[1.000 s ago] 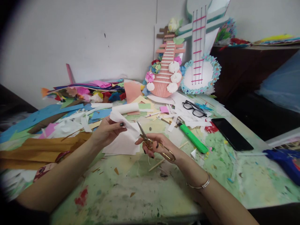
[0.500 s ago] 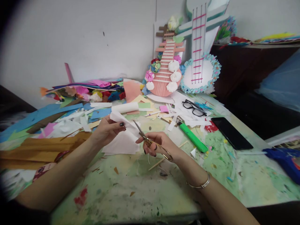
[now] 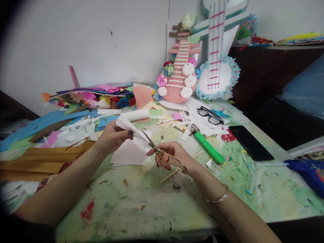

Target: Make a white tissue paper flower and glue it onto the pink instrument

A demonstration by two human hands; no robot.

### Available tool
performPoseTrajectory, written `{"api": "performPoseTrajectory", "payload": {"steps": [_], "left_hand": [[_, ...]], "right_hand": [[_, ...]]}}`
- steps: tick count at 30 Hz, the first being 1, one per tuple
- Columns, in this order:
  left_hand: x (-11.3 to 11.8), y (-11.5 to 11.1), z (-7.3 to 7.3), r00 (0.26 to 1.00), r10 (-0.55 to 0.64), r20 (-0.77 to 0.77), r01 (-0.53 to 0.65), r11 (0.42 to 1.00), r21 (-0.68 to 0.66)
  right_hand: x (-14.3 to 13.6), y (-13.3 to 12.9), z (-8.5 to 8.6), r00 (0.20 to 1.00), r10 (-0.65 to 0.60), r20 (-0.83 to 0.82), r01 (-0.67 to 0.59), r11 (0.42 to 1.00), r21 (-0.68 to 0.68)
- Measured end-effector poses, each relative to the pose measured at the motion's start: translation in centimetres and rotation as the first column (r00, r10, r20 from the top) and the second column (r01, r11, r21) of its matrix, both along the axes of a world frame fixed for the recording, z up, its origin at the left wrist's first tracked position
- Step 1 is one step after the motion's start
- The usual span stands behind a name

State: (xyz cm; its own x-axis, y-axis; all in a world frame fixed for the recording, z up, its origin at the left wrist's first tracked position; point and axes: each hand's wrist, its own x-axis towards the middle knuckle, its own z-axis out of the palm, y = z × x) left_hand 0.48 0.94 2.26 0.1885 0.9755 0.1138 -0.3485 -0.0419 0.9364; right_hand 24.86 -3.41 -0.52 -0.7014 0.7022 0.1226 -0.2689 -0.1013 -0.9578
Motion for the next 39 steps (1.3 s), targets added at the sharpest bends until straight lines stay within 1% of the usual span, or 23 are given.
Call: {"api": "performPoseTrajectory", "payload": {"steps": [5, 8, 12, 17, 24, 28, 32, 36, 37, 38, 39], "left_hand": [[-0.1, 0.2, -0.1, 1.000, -0.013, 0.008, 0.013, 1.000, 0.009], [0.0, 0.2, 0.0, 1.000, -0.012, 0.014, 0.012, 1.000, 0.010], [0.0, 0.1, 0.1, 1.000, -0.005, 0.004, 0.005, 1.000, 0.002], [-0.1, 0.1, 0.0, 1.000, -0.008, 0.003, 0.008, 1.000, 0.012], [-0.2, 0.2, 0.1, 1.000, -0.002, -0.001, 0.002, 1.000, 0.015], [-0.4, 0.2, 0.0, 1.000, -0.009, 0.001, 0.009, 1.000, 0.027], [-0.6, 0.6, -0.3, 1.000, -0.001, -0.015, 0.003, 0.996, 0.093], [-1.3, 1.6, -0.6, 0.992, 0.114, -0.057, -0.098, 0.966, 0.240], [-1.6, 1.9, -0.6, 0.989, 0.126, -0.075, -0.101, 0.957, 0.274], [-1.9, 2.1, -0.6, 0.989, 0.108, -0.100, -0.074, 0.953, 0.295], [-2.2, 2.2, -0.6, 0.990, 0.060, -0.131, -0.018, 0.954, 0.299]], "right_hand": [[0.1, 0.1, -0.3, 1.000, 0.011, -0.019, -0.012, 0.999, -0.039], [0.1, 0.1, -0.4, 1.000, 0.012, -0.015, -0.012, 0.999, -0.040], [0.1, -0.1, -0.1, 1.000, -0.002, -0.016, 0.001, 0.999, -0.040], [-0.1, -0.2, 0.3, 1.000, -0.017, 0.023, 0.019, 0.995, -0.097], [0.0, -0.1, -0.4, 0.998, -0.037, 0.041, 0.041, 0.993, -0.107], [0.0, -0.1, -0.2, 0.998, -0.034, 0.053, 0.040, 0.990, -0.133], [-0.1, -0.1, 0.1, 0.998, -0.019, 0.058, 0.026, 0.992, -0.125], [-0.1, -0.2, 0.4, 0.995, -0.016, 0.096, 0.028, 0.992, -0.125], [-0.1, -0.2, 0.5, 0.995, -0.012, 0.103, 0.025, 0.991, -0.129], [0.0, -0.3, 0.5, 0.994, -0.008, 0.108, 0.022, 0.992, -0.128], [0.0, -0.3, 0.5, 0.994, -0.005, 0.113, 0.019, 0.992, -0.124]]}}
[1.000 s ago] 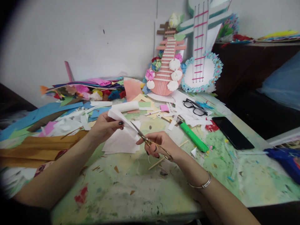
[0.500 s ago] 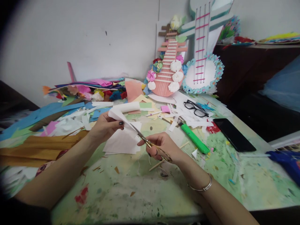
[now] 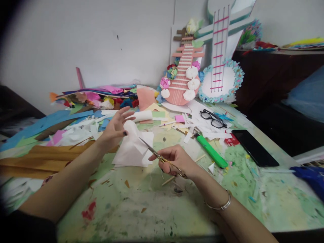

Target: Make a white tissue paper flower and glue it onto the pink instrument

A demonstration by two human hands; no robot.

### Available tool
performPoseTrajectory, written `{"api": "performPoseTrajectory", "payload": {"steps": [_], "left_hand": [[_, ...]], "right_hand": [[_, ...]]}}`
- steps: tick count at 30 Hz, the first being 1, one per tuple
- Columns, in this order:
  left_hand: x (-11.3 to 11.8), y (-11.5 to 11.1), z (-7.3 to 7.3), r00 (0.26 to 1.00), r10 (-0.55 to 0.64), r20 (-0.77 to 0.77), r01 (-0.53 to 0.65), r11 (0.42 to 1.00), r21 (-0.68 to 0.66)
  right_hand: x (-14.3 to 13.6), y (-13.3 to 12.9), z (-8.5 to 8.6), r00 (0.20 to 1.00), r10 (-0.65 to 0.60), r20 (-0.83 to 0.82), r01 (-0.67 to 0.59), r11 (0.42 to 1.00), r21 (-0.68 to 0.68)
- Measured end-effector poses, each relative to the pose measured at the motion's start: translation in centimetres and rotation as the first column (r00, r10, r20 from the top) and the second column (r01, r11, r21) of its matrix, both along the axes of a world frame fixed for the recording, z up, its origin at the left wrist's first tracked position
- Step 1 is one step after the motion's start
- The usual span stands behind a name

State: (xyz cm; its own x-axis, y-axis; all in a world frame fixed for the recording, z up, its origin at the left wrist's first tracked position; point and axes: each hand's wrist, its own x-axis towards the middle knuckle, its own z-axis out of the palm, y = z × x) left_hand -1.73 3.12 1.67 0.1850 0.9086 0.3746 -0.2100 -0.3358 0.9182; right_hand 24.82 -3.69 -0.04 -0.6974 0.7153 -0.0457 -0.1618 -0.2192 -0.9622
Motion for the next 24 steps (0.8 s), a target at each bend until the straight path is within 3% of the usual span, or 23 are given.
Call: {"api": "performPoseTrajectory", "payload": {"steps": [3, 5, 13, 18, 24], "left_hand": [[-0.9, 0.1, -0.1, 0.973, -0.207, -0.098, 0.199, 0.977, -0.081], [-1.2, 0.0, -0.4, 0.951, -0.283, -0.125, 0.263, 0.952, -0.155], [-1.7, 0.2, -0.8, 0.957, -0.287, 0.040, 0.288, 0.930, -0.226], [-1.7, -0.1, -0.5, 0.946, -0.322, -0.042, 0.306, 0.928, -0.214], [-1.8, -0.2, -0.2, 0.934, -0.331, -0.133, 0.311, 0.938, -0.154]], "right_hand": [[0.0, 0.0, -0.1, 1.000, 0.027, 0.001, -0.027, 1.000, 0.006], [0.0, 0.0, -0.3, 0.999, 0.052, -0.010, -0.052, 0.999, -0.005], [-0.1, 0.0, -0.7, 0.999, 0.044, 0.000, -0.044, 0.999, 0.001], [-0.3, -0.1, -0.4, 0.999, 0.047, 0.002, -0.047, 0.999, 0.004], [-0.3, -0.1, -0.2, 0.991, 0.117, -0.065, -0.109, 0.987, 0.121]]}}
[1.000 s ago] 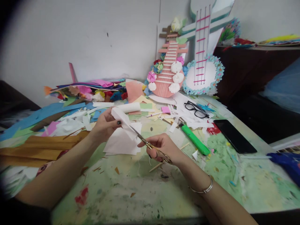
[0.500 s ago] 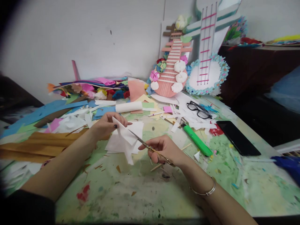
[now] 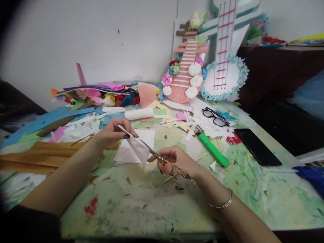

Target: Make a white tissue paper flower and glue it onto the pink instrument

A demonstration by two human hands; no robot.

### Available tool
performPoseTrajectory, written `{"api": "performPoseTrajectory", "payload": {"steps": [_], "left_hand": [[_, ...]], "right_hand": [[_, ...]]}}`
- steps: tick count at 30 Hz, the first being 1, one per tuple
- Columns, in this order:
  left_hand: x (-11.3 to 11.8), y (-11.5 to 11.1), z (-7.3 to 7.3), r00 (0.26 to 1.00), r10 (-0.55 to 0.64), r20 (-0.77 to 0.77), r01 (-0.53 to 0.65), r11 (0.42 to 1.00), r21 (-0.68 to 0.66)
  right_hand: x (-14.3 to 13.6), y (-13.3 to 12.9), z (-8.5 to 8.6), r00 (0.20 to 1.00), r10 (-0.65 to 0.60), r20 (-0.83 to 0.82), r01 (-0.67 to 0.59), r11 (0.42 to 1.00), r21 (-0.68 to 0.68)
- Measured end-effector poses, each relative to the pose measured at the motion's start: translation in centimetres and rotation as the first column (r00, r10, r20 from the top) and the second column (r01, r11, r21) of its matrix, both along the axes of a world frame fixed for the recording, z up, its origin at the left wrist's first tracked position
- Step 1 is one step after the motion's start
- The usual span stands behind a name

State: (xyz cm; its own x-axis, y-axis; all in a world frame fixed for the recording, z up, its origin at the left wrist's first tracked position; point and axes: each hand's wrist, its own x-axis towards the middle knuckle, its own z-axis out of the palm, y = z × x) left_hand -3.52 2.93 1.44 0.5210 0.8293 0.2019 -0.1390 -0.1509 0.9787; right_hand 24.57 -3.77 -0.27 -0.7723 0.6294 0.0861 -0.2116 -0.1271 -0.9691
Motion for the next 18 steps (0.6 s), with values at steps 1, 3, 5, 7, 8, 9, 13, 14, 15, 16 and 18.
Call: {"api": "performPoseTrajectory", "payload": {"steps": [1, 3, 5, 7, 8, 9, 13, 14, 15, 16, 18], "left_hand": [[0.0, 0.0, 0.1, 1.000, 0.004, -0.014, -0.004, 1.000, 0.014], [0.0, -0.1, 0.3, 0.999, 0.011, -0.043, -0.009, 0.999, 0.041], [0.0, -0.3, 0.5, 0.998, 0.013, -0.065, -0.009, 0.998, 0.067], [0.1, -0.5, 0.7, 0.997, 0.018, -0.080, -0.011, 0.996, 0.088], [0.2, -0.6, 0.8, 0.996, 0.021, -0.085, -0.013, 0.995, 0.095], [0.2, -0.6, 0.8, 0.996, 0.024, -0.084, -0.015, 0.995, 0.102], [0.4, -0.5, 0.8, 0.999, 0.017, -0.029, -0.011, 0.985, 0.171], [0.3, -0.5, 0.8, 1.000, 0.006, -0.016, -0.003, 0.981, 0.192], [0.3, -0.5, 0.9, 1.000, -0.007, -0.009, 0.009, 0.978, 0.210], [0.2, -0.4, 0.9, 1.000, -0.021, -0.010, 0.022, 0.974, 0.226], [0.1, -0.5, 1.2, 0.999, -0.029, -0.036, 0.038, 0.963, 0.267]], "right_hand": [[0.0, 0.0, -0.1, 1.000, 0.008, 0.001, -0.008, 1.000, 0.017], [0.0, 0.1, -0.3, 1.000, 0.028, 0.011, -0.028, 0.999, 0.029], [0.0, 0.1, -0.5, 0.998, 0.062, 0.017, -0.062, 0.998, 0.022], [-0.1, 0.2, -0.6, 0.995, 0.094, 0.013, -0.094, 0.995, 0.017], [-0.1, 0.2, -0.6, 0.995, 0.103, 0.009, -0.103, 0.995, 0.016], [-0.2, 0.1, -0.5, 0.994, 0.110, 0.005, -0.110, 0.994, 0.015], [-0.2, 0.2, -0.5, 0.994, 0.107, 0.000, -0.107, 0.994, 0.012], [-0.2, 0.2, -0.5, 0.994, 0.107, 0.002, -0.107, 0.994, 0.014], [-0.2, 0.2, -0.6, 0.994, 0.110, 0.003, -0.110, 0.994, 0.016], [-0.2, 0.2, -0.7, 0.994, 0.110, 0.007, -0.110, 0.994, 0.020], [-0.2, 0.3, -0.9, 0.994, 0.109, 0.002, -0.109, 0.994, 0.027]]}}
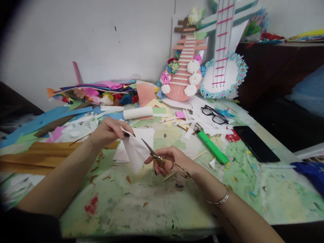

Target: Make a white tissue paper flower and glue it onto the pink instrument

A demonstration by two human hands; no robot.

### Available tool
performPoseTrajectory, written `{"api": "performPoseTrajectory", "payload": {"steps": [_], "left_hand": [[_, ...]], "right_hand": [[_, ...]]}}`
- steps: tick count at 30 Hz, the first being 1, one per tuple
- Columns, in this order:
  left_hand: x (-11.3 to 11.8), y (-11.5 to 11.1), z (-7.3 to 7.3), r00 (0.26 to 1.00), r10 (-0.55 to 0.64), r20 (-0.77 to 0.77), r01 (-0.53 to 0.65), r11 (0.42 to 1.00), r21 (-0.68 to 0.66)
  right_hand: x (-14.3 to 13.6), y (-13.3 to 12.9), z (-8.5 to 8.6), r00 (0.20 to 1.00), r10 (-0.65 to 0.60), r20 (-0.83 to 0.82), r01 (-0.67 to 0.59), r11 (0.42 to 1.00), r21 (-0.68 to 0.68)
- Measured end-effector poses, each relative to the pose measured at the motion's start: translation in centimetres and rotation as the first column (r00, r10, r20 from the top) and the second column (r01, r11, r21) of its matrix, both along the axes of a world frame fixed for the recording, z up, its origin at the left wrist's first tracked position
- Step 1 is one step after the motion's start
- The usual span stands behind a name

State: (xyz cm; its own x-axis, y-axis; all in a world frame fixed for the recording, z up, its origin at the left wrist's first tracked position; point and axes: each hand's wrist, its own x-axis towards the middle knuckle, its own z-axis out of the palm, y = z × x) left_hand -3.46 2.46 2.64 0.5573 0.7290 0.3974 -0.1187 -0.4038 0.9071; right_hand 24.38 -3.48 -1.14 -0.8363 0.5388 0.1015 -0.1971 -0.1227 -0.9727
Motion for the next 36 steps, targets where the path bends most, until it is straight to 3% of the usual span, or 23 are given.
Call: {"api": "performPoseTrajectory", "payload": {"steps": [7, 15, 21, 27, 36], "left_hand": [[0.5, -0.9, 1.3, 0.992, -0.008, -0.124, 0.027, 0.989, 0.149], [2.1, -1.9, 1.0, 0.989, 0.136, -0.059, -0.128, 0.984, 0.124], [2.3, -2.3, 1.2, 0.996, 0.078, -0.049, -0.076, 0.996, 0.039], [2.0, -2.5, 1.8, 0.986, 0.045, -0.163, -0.024, 0.991, 0.131], [2.1, -2.6, 2.0, 0.977, 0.071, -0.201, -0.039, 0.987, 0.158]], "right_hand": [[-0.1, -0.2, 0.2, 0.999, -0.037, -0.005, 0.037, 0.999, -0.029], [-0.2, -0.3, 0.0, 0.998, -0.070, 0.005, 0.070, 0.995, -0.069], [-0.2, -0.4, 0.2, 0.998, -0.056, 0.017, 0.057, 0.997, -0.043], [-0.2, -0.5, 0.2, 0.998, -0.052, 0.019, 0.053, 0.999, -0.012], [-0.1, -0.5, -0.3, 0.999, -0.028, -0.020, 0.027, 0.998, -0.051]]}}
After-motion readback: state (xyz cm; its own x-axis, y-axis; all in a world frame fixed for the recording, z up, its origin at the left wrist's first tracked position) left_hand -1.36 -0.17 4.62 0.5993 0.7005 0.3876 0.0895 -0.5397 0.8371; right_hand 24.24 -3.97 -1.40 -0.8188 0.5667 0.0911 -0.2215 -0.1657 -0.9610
